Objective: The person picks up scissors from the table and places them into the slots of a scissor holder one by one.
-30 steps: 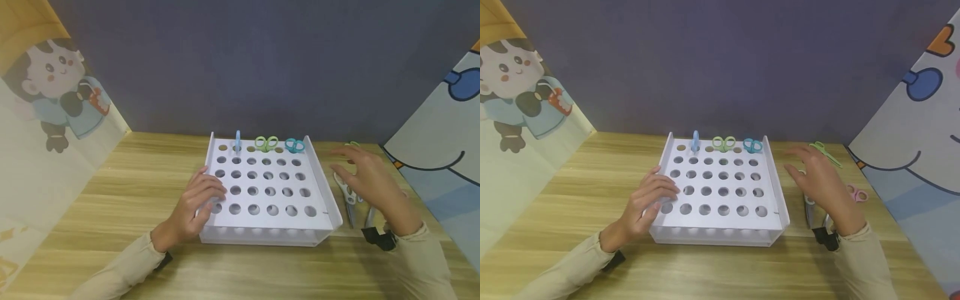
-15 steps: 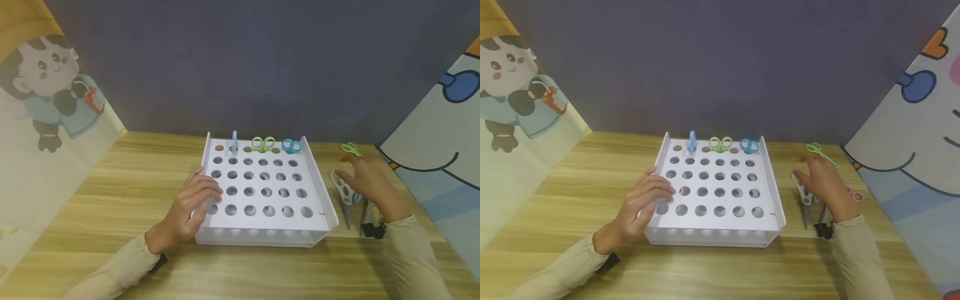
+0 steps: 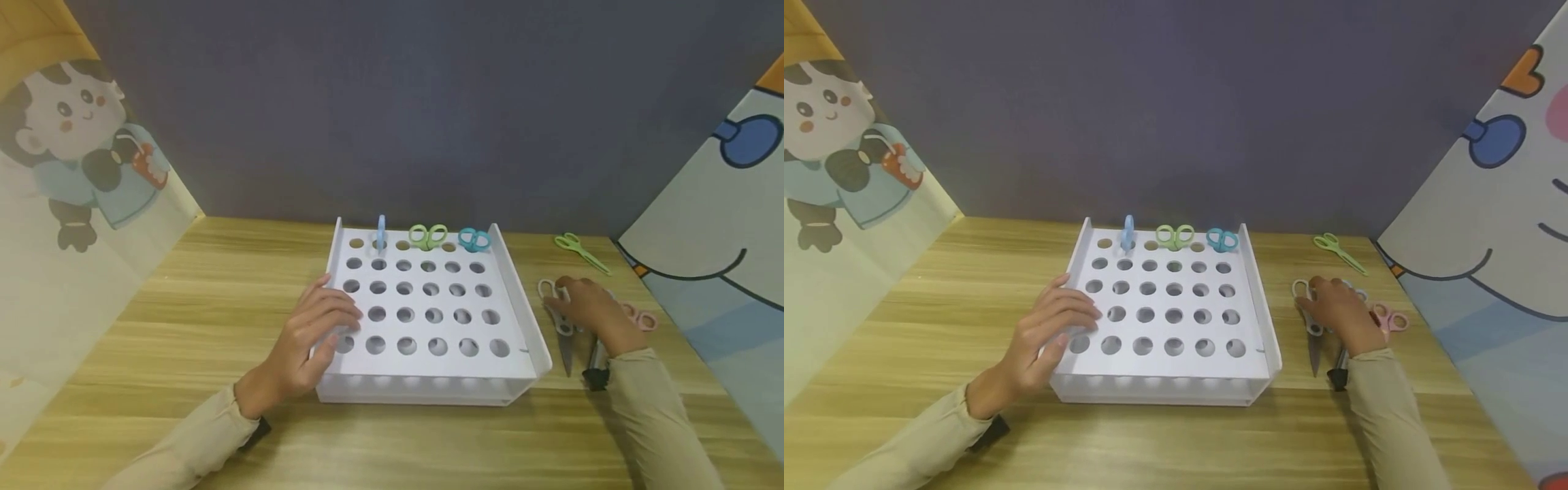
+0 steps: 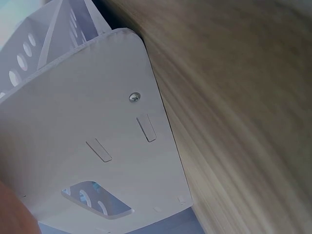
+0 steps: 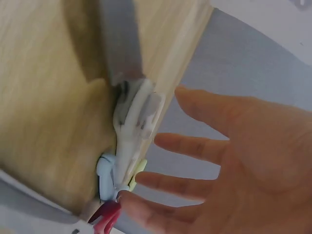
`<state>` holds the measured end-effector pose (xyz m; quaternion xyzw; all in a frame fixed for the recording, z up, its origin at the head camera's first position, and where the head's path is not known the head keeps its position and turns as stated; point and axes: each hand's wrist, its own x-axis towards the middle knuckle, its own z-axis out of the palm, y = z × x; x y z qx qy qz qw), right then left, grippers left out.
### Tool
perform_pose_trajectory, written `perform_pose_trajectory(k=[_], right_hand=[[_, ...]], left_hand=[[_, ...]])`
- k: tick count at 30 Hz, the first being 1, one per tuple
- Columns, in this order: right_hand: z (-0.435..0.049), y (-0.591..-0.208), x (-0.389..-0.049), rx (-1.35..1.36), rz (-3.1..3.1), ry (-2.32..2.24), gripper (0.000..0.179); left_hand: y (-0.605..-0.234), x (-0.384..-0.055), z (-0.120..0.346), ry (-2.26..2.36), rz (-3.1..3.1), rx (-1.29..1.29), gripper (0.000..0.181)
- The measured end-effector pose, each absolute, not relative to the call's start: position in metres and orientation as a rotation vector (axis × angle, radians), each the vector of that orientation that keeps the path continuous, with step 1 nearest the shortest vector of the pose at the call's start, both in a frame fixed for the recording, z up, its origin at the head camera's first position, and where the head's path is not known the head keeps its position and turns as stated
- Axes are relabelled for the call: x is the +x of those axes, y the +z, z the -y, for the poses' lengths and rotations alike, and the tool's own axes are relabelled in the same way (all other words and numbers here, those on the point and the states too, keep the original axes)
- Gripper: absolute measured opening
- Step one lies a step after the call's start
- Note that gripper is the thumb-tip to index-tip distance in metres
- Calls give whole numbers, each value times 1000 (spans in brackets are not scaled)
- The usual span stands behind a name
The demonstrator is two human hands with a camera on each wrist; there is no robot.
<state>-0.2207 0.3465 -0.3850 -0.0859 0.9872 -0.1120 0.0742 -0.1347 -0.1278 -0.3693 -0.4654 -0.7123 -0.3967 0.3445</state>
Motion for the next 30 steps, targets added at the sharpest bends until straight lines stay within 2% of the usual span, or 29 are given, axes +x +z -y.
perform_pose_trajectory(k=[22, 30], right_hand=[[-343, -396, -220, -321, -2976, -294, 59], [-336, -399, -222, -316, -3000, -305, 70]], left_hand=[[-368, -136, 126, -1027, 1873, -1209, 33], [-368, -135, 129, -1027, 1866, -1206, 34]])
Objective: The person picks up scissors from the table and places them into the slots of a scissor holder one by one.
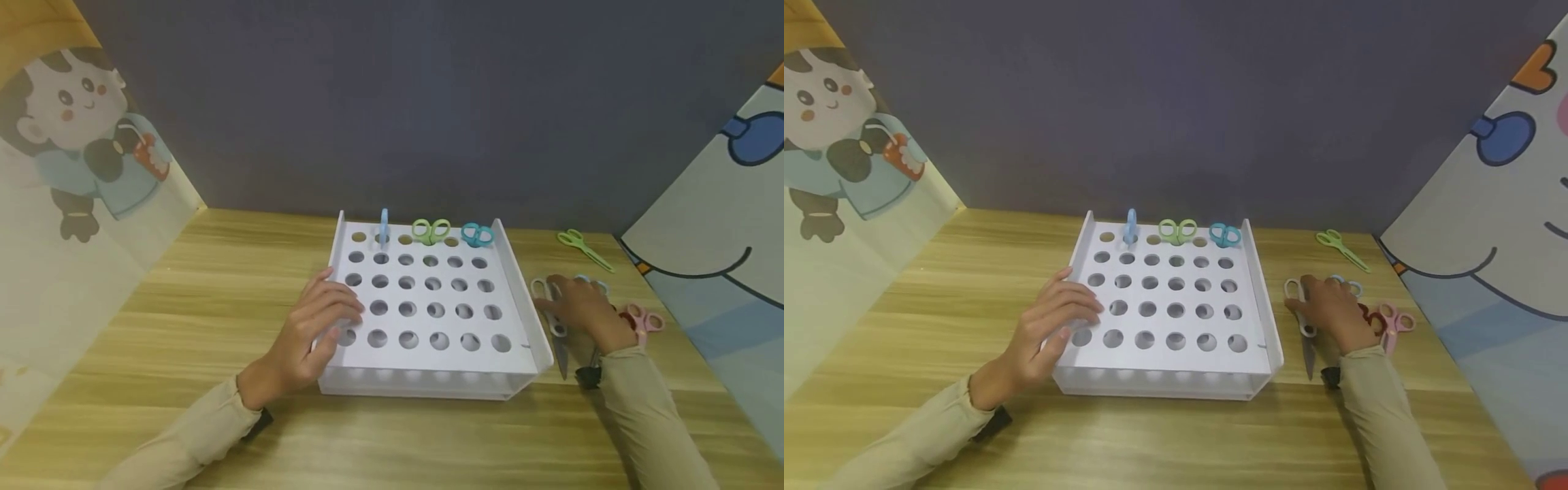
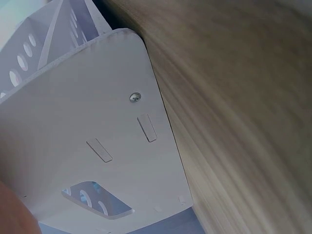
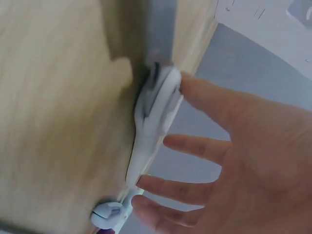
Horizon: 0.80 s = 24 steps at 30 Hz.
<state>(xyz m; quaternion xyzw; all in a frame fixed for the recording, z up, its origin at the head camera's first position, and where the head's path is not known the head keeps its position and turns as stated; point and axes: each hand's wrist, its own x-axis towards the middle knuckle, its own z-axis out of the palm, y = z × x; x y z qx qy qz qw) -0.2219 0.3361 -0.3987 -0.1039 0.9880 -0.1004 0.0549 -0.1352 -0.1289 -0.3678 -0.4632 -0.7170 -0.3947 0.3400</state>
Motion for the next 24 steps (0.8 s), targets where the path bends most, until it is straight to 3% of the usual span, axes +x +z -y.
perform_pose_trajectory(k=[14, 24], right_hand=[[-335, -398, -224, -321, -3079, -408, 72], [-338, -369, -219, -313, -3143, -541, 73]], left_hand=[[-368, -135, 129, -1033, 1848, -1211, 36], [-368, -135, 129, -1026, 1840, -1212, 36]])
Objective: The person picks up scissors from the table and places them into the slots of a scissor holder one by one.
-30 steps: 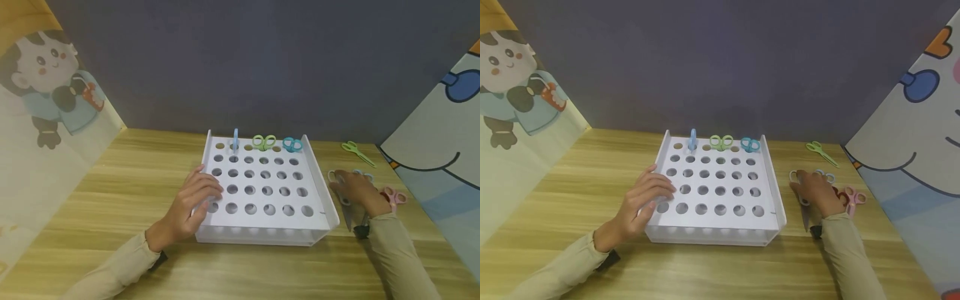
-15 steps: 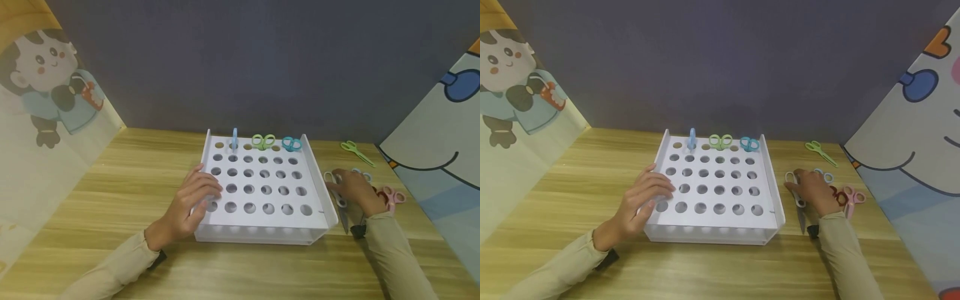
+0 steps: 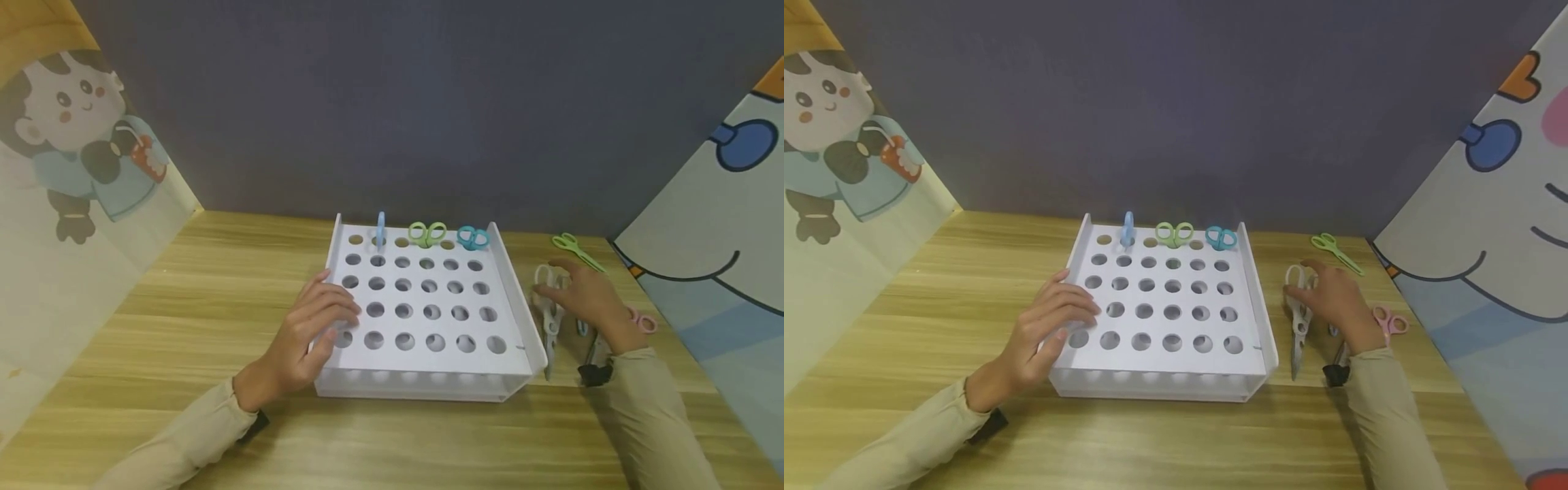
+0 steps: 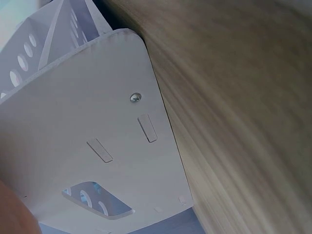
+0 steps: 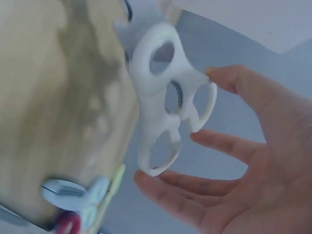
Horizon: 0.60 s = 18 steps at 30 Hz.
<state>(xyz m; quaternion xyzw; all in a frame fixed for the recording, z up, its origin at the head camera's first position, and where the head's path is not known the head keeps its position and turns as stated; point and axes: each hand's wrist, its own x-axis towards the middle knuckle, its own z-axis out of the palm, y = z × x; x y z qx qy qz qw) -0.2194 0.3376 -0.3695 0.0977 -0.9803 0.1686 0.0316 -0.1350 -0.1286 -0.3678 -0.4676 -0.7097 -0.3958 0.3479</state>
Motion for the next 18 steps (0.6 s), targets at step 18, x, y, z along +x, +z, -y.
perform_pose_trajectory(k=[18], right_hand=[[-326, -327, -201, 292, 2703, 527, 64]], left_hand=[[-368, -134, 128, -1032, 1839, -1212, 34]])
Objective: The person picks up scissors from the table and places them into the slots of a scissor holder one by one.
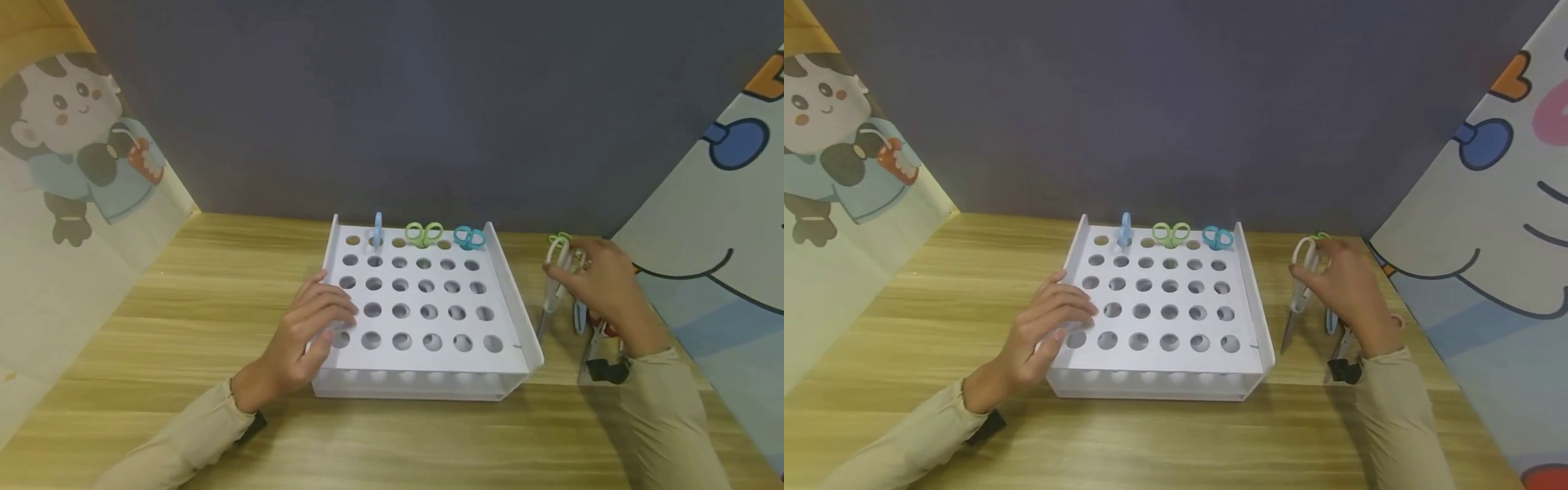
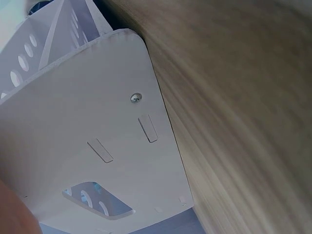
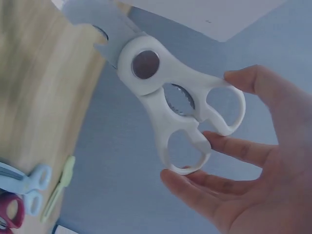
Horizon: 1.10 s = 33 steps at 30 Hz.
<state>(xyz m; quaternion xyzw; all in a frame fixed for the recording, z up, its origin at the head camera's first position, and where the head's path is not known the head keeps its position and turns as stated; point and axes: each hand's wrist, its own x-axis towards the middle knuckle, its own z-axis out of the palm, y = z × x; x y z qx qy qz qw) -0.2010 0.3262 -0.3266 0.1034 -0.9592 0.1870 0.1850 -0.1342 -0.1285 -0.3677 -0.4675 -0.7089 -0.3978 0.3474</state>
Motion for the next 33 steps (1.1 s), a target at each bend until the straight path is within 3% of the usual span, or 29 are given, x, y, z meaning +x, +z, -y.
perform_pose_trajectory(k=[17, 24, 33], right_hand=[[-305, -290, -172, 418, 2234, 635, 61], [-298, -280, -164, 463, 2090, 622, 76], [-281, -263, -157, 431, 1921, 650, 67]], left_hand=[[-368, -135, 128, -1033, 1843, -1218, 33], [-367, -135, 128, -1031, 1852, -1217, 32], [-368, -135, 128, -1041, 1848, -1207, 32]])
